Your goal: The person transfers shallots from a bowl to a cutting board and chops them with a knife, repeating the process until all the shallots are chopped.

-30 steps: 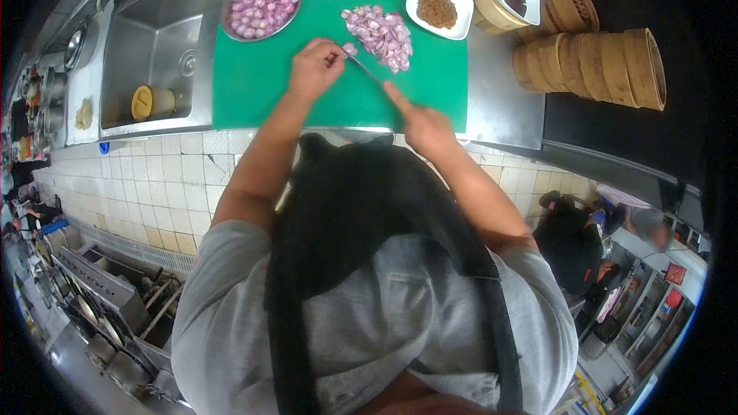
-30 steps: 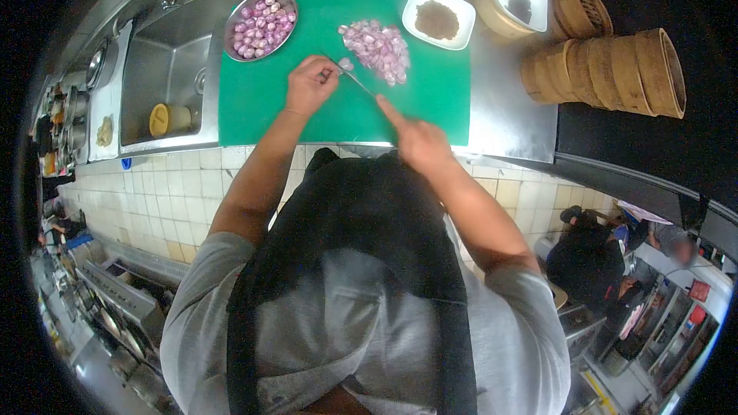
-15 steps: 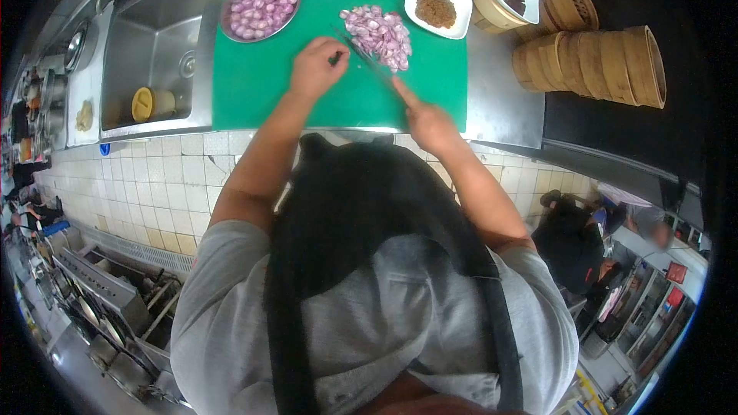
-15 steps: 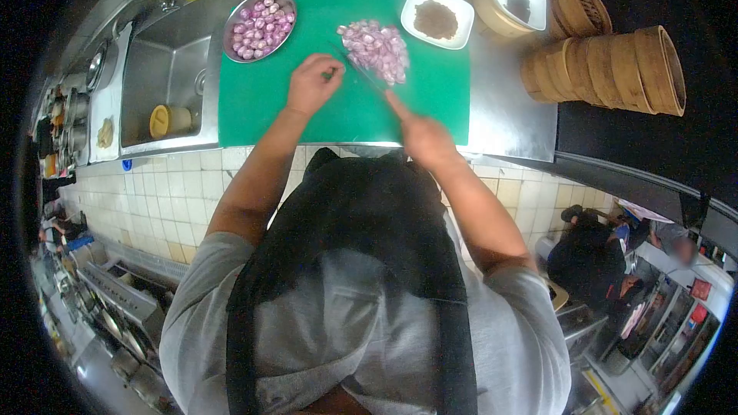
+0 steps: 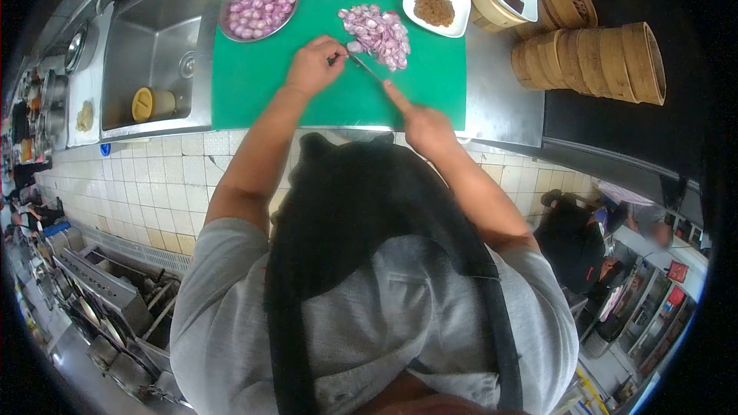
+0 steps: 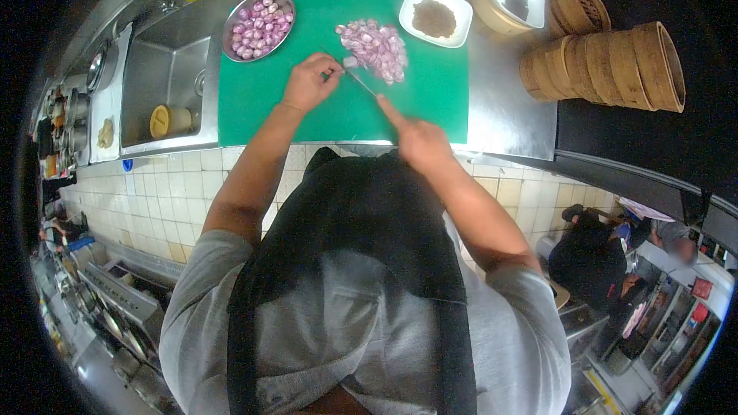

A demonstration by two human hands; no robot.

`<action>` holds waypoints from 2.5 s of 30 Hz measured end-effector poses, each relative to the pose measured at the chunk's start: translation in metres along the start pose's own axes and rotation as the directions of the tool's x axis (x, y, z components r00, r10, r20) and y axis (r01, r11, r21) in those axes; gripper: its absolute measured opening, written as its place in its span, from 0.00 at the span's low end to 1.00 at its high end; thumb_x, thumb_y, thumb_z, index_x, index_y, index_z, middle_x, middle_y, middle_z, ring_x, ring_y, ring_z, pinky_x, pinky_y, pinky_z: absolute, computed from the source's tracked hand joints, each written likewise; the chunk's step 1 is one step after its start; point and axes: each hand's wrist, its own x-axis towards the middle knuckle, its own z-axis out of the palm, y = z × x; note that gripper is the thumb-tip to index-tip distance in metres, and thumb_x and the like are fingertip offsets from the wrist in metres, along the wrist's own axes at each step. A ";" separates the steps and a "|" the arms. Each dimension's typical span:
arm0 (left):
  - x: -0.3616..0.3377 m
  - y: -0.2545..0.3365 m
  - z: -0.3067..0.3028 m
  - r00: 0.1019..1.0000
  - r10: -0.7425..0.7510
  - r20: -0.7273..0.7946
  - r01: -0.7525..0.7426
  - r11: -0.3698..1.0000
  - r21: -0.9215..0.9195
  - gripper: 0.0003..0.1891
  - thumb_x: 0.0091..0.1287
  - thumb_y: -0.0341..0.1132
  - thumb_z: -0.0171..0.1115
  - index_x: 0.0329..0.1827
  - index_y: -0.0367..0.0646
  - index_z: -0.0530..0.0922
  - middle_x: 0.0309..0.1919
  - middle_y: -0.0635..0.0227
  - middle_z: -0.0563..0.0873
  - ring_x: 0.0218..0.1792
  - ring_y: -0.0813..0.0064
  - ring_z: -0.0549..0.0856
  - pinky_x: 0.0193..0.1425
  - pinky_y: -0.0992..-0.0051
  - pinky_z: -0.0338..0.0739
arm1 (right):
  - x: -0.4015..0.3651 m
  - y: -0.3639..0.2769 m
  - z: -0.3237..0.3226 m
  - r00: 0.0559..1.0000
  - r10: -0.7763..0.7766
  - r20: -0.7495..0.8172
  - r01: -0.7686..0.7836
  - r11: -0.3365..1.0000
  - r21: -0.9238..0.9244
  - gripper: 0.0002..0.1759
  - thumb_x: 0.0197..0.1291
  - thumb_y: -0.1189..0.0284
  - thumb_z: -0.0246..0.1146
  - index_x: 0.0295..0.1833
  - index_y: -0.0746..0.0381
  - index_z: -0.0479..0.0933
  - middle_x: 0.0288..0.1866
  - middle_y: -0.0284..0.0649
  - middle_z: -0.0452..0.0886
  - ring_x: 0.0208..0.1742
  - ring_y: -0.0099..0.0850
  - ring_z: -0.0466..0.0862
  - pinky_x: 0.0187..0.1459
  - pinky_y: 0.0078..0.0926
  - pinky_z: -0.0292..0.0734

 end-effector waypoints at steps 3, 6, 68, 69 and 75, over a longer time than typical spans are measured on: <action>-0.002 -0.002 -0.002 1.000 0.013 -0.006 -0.013 1.000 0.025 0.05 0.63 0.26 0.75 0.39 0.42 0.88 0.40 0.64 0.91 0.37 0.65 0.92 0.42 0.67 0.90 | -0.002 -0.002 -0.003 0.997 -0.036 -0.066 0.035 0.999 -0.015 0.48 0.66 0.82 0.54 0.90 0.38 0.59 0.42 0.60 0.89 0.42 0.57 0.90 0.47 0.57 0.84; -0.001 -0.006 0.002 1.000 0.025 0.007 -0.025 0.998 0.056 0.04 0.67 0.28 0.76 0.41 0.41 0.89 0.42 0.64 0.92 0.37 0.68 0.92 0.41 0.69 0.90 | -0.003 -0.004 -0.005 0.995 -0.056 -0.085 0.053 0.998 -0.032 0.48 0.65 0.81 0.55 0.90 0.40 0.60 0.46 0.54 0.90 0.43 0.54 0.91 0.48 0.55 0.86; -0.002 -0.009 0.009 0.987 0.139 -0.080 -0.126 0.980 0.152 0.05 0.61 0.27 0.75 0.38 0.47 0.89 0.43 0.66 0.93 0.45 0.59 0.93 0.50 0.62 0.90 | 0.010 -0.002 0.004 0.996 0.075 0.054 -0.076 0.997 0.016 0.48 0.67 0.82 0.54 0.91 0.38 0.58 0.47 0.62 0.89 0.48 0.60 0.91 0.53 0.59 0.84; -0.002 -0.009 0.008 0.986 0.150 -0.076 -0.136 0.977 0.164 0.04 0.62 0.27 0.74 0.38 0.45 0.89 0.43 0.65 0.93 0.44 0.59 0.93 0.50 0.63 0.90 | 0.012 -0.003 0.003 0.994 0.084 0.067 -0.086 0.996 0.022 0.48 0.67 0.82 0.54 0.91 0.38 0.58 0.48 0.63 0.89 0.49 0.60 0.91 0.54 0.59 0.84; -0.004 -0.009 0.005 0.995 0.092 -0.045 -0.084 0.985 0.148 0.04 0.64 0.28 0.75 0.40 0.46 0.90 0.45 0.65 0.94 0.44 0.61 0.93 0.48 0.65 0.91 | 0.010 0.009 -0.012 0.993 0.109 0.052 -0.116 0.979 0.165 0.42 0.75 0.77 0.53 0.91 0.37 0.58 0.57 0.65 0.87 0.57 0.60 0.88 0.61 0.58 0.82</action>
